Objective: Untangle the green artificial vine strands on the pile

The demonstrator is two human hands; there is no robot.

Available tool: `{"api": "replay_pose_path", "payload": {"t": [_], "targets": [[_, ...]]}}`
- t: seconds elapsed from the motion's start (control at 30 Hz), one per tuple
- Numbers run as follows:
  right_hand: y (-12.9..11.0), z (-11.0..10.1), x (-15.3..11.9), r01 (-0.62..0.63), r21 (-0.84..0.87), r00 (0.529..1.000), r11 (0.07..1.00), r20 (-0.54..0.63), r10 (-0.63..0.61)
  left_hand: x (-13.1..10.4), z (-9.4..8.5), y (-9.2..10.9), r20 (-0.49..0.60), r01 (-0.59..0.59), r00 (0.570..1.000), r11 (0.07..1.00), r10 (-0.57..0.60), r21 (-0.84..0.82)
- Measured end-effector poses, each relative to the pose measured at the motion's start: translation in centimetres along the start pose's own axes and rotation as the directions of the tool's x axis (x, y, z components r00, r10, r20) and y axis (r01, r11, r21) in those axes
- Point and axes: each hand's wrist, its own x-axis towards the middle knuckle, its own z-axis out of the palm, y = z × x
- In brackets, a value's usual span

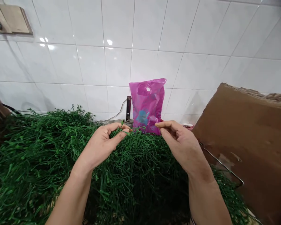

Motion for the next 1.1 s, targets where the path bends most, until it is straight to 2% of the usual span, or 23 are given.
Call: {"api": "replay_pose_path", "payload": {"t": [0.1, 0.23, 0.3, 0.37, 0.53, 0.77, 1.0, 1.1], "targets": [[-1.1, 0.5, -0.4, 0.020, 0.083, 0.999, 0.996, 0.024, -0.022, 0.1, 0.1, -0.2, 0.016, -0.011, 1.000, 0.999, 0.012, -0.030], [-1.6, 1.0, -0.7, -0.009, 0.283, 0.984, 0.959, 0.176, -0.042, 0.1, 0.2, -0.2, 0.040, -0.028, 0.999, 0.999, 0.029, -0.024], [-1.7, 1.5, -0.8, -0.035, 0.322, 0.969, 0.946, 0.241, -0.046, 0.1, 0.2, -0.2, 0.051, -0.024, 0.998, 1.000, 0.024, -0.009], [-1.7, 2.0, -0.9, -0.057, 0.332, 0.965, 0.942, 0.258, -0.033, 0.0, 0.1, -0.2, 0.054, -0.015, 0.998, 1.000, 0.014, 0.008], [-1.8, 2.5, -0.9, -0.026, 0.297, 0.978, 0.954, 0.203, -0.037, -0.2, -0.1, -0.1, 0.067, 0.009, 0.998, 0.999, -0.012, 0.041], [-2.3, 2.6, -1.2, 0.055, 0.104, 0.991, 0.993, 0.118, -0.067, -0.2, 0.1, -0.2, 0.095, -0.085, 0.992, 0.993, 0.077, 0.084], [-2.1, 3.1, -1.3, 0.081, 0.062, 0.992, 0.995, 0.090, -0.087, -0.1, 0.2, -0.4, 0.120, -0.120, 0.987, 0.990, 0.110, 0.071], [-2.1, 2.4, -1.5, 0.117, 0.025, 0.992, 0.993, -0.057, -0.115, -0.1, -0.3, -0.4, 0.028, -0.090, 0.996, 0.991, 0.088, 0.098]]}}
